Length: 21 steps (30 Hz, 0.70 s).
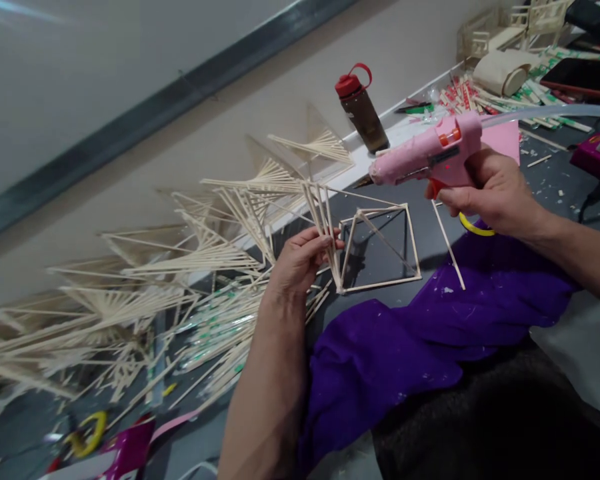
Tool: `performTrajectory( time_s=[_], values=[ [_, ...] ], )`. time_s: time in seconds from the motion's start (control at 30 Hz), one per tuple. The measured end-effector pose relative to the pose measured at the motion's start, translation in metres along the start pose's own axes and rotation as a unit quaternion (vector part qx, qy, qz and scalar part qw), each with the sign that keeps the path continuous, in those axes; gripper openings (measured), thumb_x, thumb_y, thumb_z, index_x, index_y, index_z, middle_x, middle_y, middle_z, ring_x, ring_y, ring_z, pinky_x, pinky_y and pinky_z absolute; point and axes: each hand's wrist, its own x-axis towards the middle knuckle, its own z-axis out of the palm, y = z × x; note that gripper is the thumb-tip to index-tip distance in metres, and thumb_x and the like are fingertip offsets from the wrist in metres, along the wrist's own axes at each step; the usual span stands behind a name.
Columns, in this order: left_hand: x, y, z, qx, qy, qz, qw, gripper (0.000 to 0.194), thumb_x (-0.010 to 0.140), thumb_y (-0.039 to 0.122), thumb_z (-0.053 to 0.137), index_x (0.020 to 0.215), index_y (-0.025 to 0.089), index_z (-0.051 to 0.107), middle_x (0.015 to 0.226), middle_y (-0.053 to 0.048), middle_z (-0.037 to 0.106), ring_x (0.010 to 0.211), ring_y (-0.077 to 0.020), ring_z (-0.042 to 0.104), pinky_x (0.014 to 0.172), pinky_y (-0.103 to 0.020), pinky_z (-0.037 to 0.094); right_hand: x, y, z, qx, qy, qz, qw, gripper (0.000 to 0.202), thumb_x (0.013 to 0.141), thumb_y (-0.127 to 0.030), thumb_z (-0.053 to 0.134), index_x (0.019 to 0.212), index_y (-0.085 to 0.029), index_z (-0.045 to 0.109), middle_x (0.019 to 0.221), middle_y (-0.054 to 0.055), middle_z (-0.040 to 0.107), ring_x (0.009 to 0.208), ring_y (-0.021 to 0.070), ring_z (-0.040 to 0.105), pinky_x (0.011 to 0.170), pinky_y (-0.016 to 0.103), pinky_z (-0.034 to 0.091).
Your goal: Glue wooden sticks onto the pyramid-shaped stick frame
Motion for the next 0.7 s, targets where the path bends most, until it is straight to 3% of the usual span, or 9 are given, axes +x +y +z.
performTrajectory(
  time_s=[0.3,0.43,0.53,0.7],
  values=[
    [0.004,-0.006,-0.009,0.037,-0.034,-0.036,0.998,0.029,0.051,0.028,0.082,0.076,0.015,0.074,0.062,-0.005,0.071,0.052,-0.0121,0.06,0.045,-0.019,0.039,0.002,0.018,0.005,0.044,-0.003,0.051,0.998,0.032,0.078,-0.029,0.072,0.106,-0.017,0.06,0.085,0.002,0.062,0.062,0.0093,0.054,0.051,0.022,0.051],
    [0.002,-0.002,-0.006,0.042,-0.028,-0.016,0.999,0.035,0.053,0.031,0.085,0.085,0.017,0.076,0.078,-0.007,0.076,0.074,-0.0188,0.07,0.06,-0.023,0.05,0.001,0.026,0.009,0.063,0.011,0.07,0.995,0.032,0.077,-0.028,0.072,0.105,-0.019,0.058,0.086,0.001,0.063,0.061,0.0085,0.055,0.051,0.022,0.051],
    [0.0,0.008,-0.001,0.054,-0.006,0.007,0.998,0.037,0.055,0.035,0.085,0.086,0.017,0.076,0.085,-0.008,0.077,0.081,-0.0202,0.07,0.058,-0.022,0.049,0.008,0.022,0.012,0.071,0.001,0.087,0.994,0.028,0.078,-0.028,0.071,0.1,-0.018,0.057,0.085,0.001,0.064,0.062,0.0087,0.057,0.051,0.021,0.051],
    [0.0,0.028,0.001,0.046,0.031,0.019,0.998,0.037,0.054,0.037,0.085,0.082,0.016,0.074,0.079,-0.004,0.075,0.073,-0.0167,0.068,0.059,-0.023,0.053,0.041,0.003,0.028,0.056,-0.03,0.079,0.995,0.027,0.078,-0.023,0.068,0.102,-0.015,0.058,0.087,0.003,0.064,0.07,0.0123,0.063,0.057,0.023,0.054]
  ],
)
